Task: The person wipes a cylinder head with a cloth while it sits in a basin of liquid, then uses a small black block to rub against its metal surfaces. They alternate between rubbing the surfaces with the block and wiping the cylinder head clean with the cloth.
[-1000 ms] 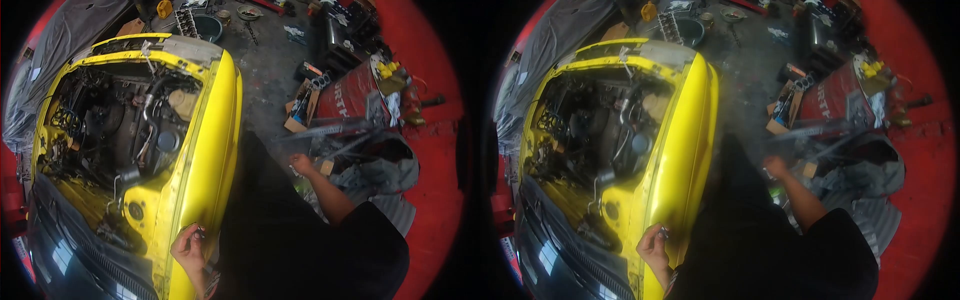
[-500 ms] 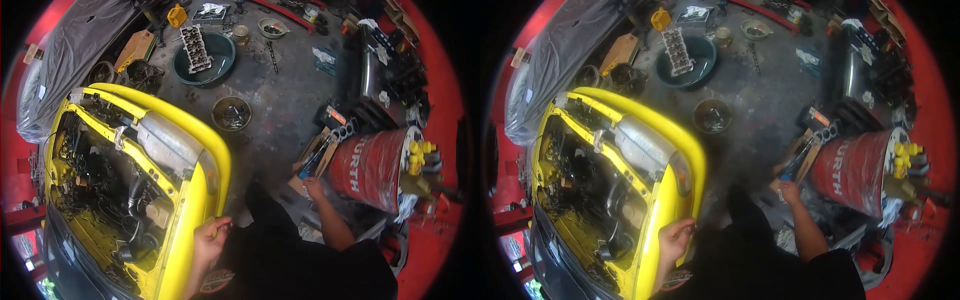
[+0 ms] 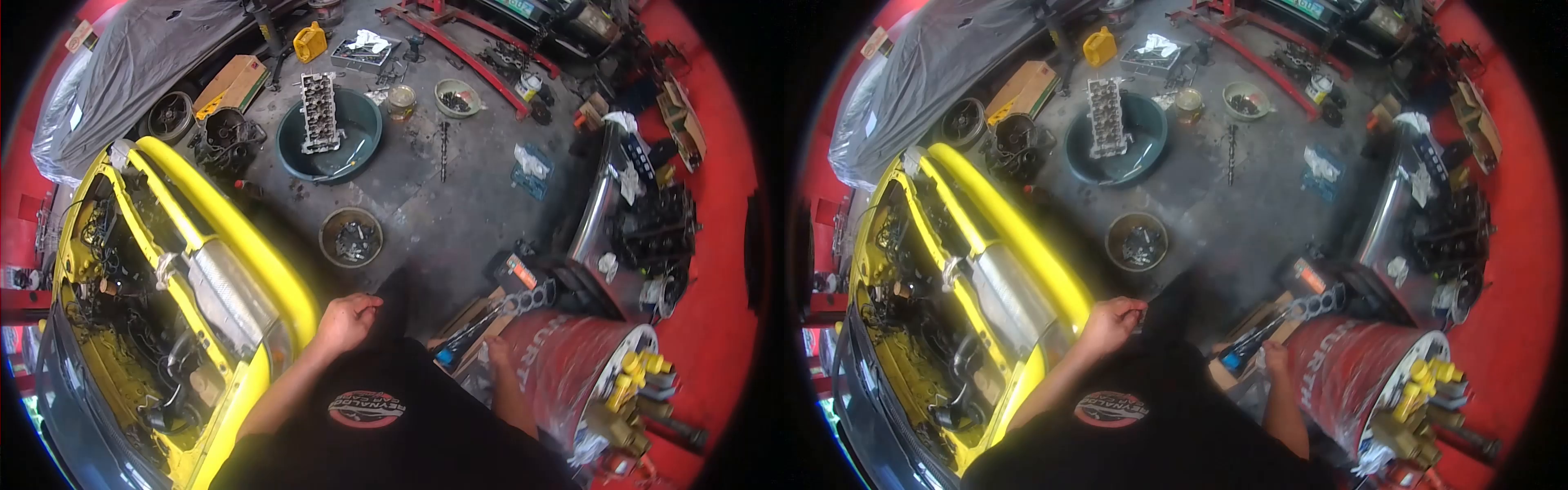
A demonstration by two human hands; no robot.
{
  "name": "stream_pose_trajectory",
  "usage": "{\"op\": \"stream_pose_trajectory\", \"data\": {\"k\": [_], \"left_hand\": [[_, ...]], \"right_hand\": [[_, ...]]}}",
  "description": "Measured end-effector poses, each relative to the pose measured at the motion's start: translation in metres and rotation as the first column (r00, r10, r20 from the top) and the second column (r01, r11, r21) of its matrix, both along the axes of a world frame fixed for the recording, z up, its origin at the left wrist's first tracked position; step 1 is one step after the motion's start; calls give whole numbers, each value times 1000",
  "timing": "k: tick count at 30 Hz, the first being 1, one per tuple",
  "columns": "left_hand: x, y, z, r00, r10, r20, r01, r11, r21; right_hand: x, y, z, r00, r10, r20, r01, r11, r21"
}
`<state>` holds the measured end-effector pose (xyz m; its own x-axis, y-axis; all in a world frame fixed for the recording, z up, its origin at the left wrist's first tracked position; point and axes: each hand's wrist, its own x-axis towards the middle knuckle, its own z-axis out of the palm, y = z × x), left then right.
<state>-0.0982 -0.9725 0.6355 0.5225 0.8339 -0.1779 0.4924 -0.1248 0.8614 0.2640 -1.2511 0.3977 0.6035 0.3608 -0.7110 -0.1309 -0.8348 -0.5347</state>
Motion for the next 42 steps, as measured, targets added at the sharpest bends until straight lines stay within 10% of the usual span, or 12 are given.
{"op": "stream_pose_trajectory", "data": {"k": [3, 6, 15, 20, 21, 22, 23, 25, 31, 34, 42], "left_hand": [[53, 77, -14, 999, -39, -14, 40, 993, 111], [113, 152, -23, 999, -34, 8, 32, 985, 169], [189, 305, -56, 984, 112, -141, -83, 976, 201], [172, 350, -96, 713, 665, -223, -663, 743, 97], [170, 346, -106, 617, 759, -207, -765, 641, 66], [170, 346, -109, 563, 787, -252, -797, 598, 85], [171, 348, -110, 502, 817, -284, -829, 548, 112], [177, 358, -118, 365, 884, -291, -906, 409, 109], [196, 408, -185, -42, 962, -271, -985, -85, -148], [208, 443, -200, -19, 953, -304, -953, -109, -282], [175, 495, -158, -319, 881, -349, -946, -318, 61]], "right_hand": [[76, -33, -74, 886, 395, 241, -368, 917, -152], [117, -39, -97, 998, -52, 30, 54, 997, -62], [244, 195, -48, 893, 415, 173, -353, 885, -305], [371, 349, -53, 179, 887, 425, -737, 407, -539], [409, 411, -42, 266, 827, 495, -849, 444, -286], [419, 482, -20, 760, 555, 337, -563, 822, -85], [465, 547, -28, 430, 746, 508, -804, 573, -160], [484, 687, 2, 854, 396, 337, -481, 848, 223], [381, 969, 93, 727, 646, 233, -686, 703, 190], [298, 1026, 118, 435, 829, 351, -891, 453, 36], [104, 1172, 125, 56, 922, 383, -996, 26, 85]]}}
